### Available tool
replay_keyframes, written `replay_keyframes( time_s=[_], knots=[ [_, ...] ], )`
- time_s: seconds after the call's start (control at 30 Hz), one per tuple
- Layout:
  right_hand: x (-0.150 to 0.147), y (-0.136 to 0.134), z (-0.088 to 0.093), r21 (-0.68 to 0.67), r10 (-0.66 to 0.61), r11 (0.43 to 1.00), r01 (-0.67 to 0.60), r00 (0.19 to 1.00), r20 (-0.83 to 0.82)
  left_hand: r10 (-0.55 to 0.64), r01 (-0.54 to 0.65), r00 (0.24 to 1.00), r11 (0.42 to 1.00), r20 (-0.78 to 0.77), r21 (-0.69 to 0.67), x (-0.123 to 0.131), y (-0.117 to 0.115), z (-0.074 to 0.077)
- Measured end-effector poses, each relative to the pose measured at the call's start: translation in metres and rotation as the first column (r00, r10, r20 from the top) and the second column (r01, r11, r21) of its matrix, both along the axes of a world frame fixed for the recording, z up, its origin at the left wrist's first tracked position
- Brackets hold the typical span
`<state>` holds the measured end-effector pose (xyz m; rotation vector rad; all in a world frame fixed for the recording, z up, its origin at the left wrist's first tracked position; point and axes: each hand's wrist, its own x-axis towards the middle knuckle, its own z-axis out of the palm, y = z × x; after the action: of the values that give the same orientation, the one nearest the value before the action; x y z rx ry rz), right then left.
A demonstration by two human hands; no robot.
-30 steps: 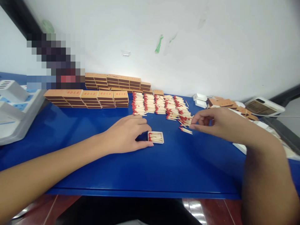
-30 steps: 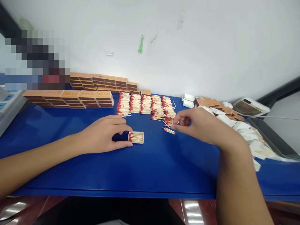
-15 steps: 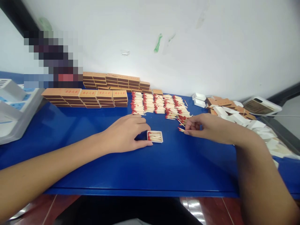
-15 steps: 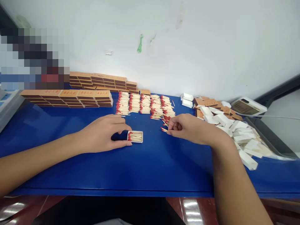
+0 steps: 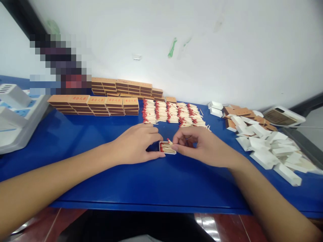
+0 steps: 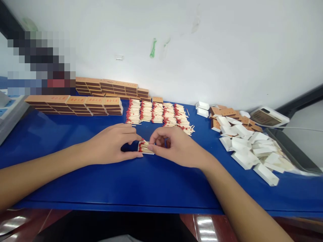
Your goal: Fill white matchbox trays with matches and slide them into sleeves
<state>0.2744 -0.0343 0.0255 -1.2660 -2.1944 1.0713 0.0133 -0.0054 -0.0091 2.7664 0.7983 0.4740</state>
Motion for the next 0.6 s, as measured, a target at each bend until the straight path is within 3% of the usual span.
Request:
replay_keyframes(
  time_s=[0.2, 0.6],
  knots=[
    [-0.006, 0.003, -0.015, -0.018, 0.023, 1.0, -0.023, 1.0, 0.004, 0.003, -0.003, 1.0, 1.0, 0.011, -0.003, 0.001, -0.001, 0.001],
    [-0.002, 0.002, -0.007, 0.043, -0.009, 0.999, 0.008, 1.0, 0.024, 0.005, -0.005, 1.0, 1.0, -0.003, -0.014, 0.001, 0.001, 0.0]
  ],
)
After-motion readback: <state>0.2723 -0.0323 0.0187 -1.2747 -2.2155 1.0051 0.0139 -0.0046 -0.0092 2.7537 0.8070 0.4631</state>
